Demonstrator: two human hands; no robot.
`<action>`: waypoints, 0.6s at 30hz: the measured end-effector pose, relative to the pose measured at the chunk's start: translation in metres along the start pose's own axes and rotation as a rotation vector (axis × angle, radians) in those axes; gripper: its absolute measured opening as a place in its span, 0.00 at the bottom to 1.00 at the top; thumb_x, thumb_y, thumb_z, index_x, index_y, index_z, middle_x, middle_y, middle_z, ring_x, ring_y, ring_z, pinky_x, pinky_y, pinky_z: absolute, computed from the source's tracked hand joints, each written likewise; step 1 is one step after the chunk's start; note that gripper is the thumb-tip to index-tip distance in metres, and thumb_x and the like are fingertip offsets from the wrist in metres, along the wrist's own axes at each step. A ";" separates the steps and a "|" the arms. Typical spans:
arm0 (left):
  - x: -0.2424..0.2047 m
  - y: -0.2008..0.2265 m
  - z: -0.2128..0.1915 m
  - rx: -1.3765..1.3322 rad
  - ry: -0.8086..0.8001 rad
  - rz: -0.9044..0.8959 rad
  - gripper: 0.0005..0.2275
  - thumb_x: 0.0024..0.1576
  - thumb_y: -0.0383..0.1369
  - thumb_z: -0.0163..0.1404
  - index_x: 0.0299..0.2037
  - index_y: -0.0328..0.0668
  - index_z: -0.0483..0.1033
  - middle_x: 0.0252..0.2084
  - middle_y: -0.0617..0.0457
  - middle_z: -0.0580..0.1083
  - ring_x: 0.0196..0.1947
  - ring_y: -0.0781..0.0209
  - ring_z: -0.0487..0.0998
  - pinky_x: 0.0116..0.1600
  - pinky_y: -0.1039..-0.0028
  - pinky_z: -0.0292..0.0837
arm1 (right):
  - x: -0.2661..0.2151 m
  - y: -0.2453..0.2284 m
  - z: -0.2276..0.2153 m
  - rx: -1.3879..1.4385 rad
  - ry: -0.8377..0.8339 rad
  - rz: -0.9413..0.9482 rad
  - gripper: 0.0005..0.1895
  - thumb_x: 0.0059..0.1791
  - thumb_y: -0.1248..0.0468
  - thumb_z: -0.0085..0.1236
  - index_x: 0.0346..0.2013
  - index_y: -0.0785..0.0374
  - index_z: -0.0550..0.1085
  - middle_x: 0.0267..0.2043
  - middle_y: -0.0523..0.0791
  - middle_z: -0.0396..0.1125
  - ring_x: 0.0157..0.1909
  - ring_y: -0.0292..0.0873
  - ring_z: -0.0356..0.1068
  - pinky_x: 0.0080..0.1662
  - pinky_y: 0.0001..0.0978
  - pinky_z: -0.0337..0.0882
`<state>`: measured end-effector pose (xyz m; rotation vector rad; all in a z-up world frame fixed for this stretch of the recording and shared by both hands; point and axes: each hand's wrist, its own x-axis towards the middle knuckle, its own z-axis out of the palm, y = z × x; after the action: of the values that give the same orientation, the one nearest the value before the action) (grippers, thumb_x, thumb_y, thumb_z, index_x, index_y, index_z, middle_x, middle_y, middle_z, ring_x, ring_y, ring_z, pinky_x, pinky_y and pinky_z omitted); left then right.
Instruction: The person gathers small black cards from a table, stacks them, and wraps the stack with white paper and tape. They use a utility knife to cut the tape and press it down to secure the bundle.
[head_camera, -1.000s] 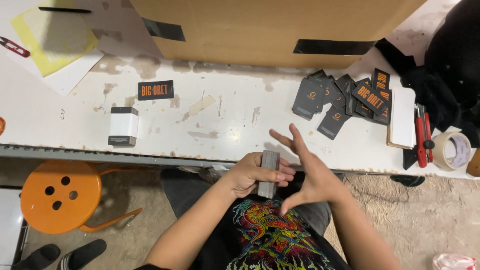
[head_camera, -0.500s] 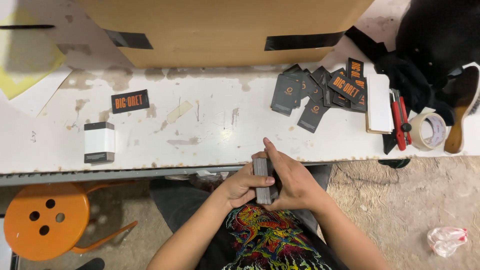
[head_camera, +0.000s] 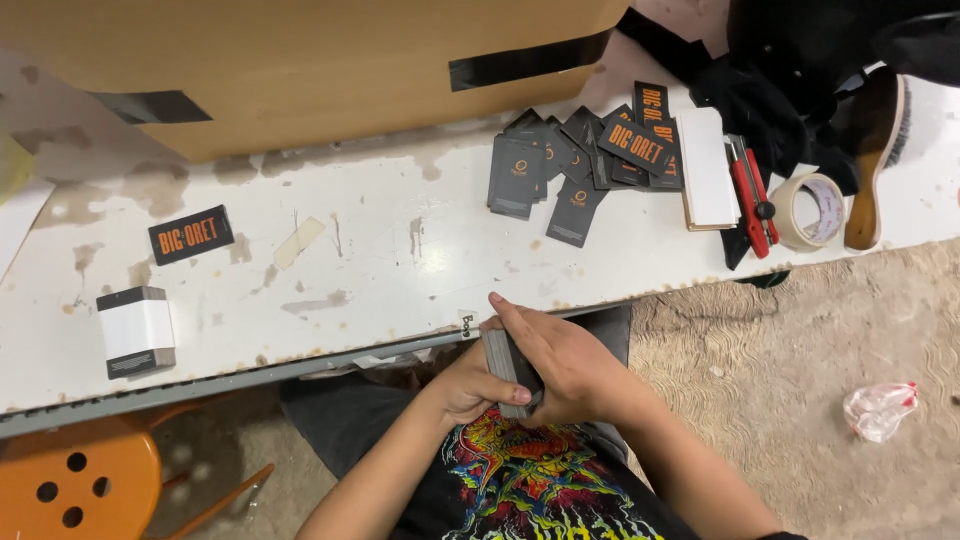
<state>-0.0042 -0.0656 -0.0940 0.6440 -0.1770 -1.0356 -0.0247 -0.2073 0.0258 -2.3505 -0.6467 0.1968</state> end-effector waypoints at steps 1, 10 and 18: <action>-0.004 0.010 0.011 0.001 -0.003 -0.002 0.25 0.32 0.17 0.57 0.44 0.26 0.67 0.42 0.36 0.70 0.42 0.47 0.71 0.45 0.57 0.68 | -0.002 -0.001 -0.006 -0.002 0.002 0.002 0.64 0.20 0.63 0.69 0.59 0.76 0.38 0.47 0.57 0.60 0.52 0.59 0.58 0.54 0.46 0.58; -0.023 0.038 0.029 0.016 -0.074 -0.129 0.18 0.41 0.26 0.55 0.41 0.29 0.67 0.42 0.34 0.70 0.42 0.47 0.73 0.46 0.62 0.72 | -0.052 0.099 -0.035 -0.569 0.815 0.503 0.22 0.46 0.57 0.51 0.50 0.67 0.68 0.46 0.53 0.63 0.46 0.49 0.58 0.40 0.37 0.64; -0.026 0.044 0.033 0.046 -0.102 -0.128 0.17 0.41 0.26 0.54 0.40 0.31 0.67 0.43 0.36 0.70 0.43 0.48 0.73 0.48 0.62 0.70 | -0.062 0.138 -0.035 -0.969 0.935 0.687 0.09 0.41 0.58 0.61 0.35 0.52 0.77 0.41 0.50 0.68 0.34 0.51 0.60 0.32 0.36 0.64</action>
<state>0.0010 -0.0421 -0.0387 0.6512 -0.2515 -1.1913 -0.0129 -0.3475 -0.0403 -3.0112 0.6972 -1.0876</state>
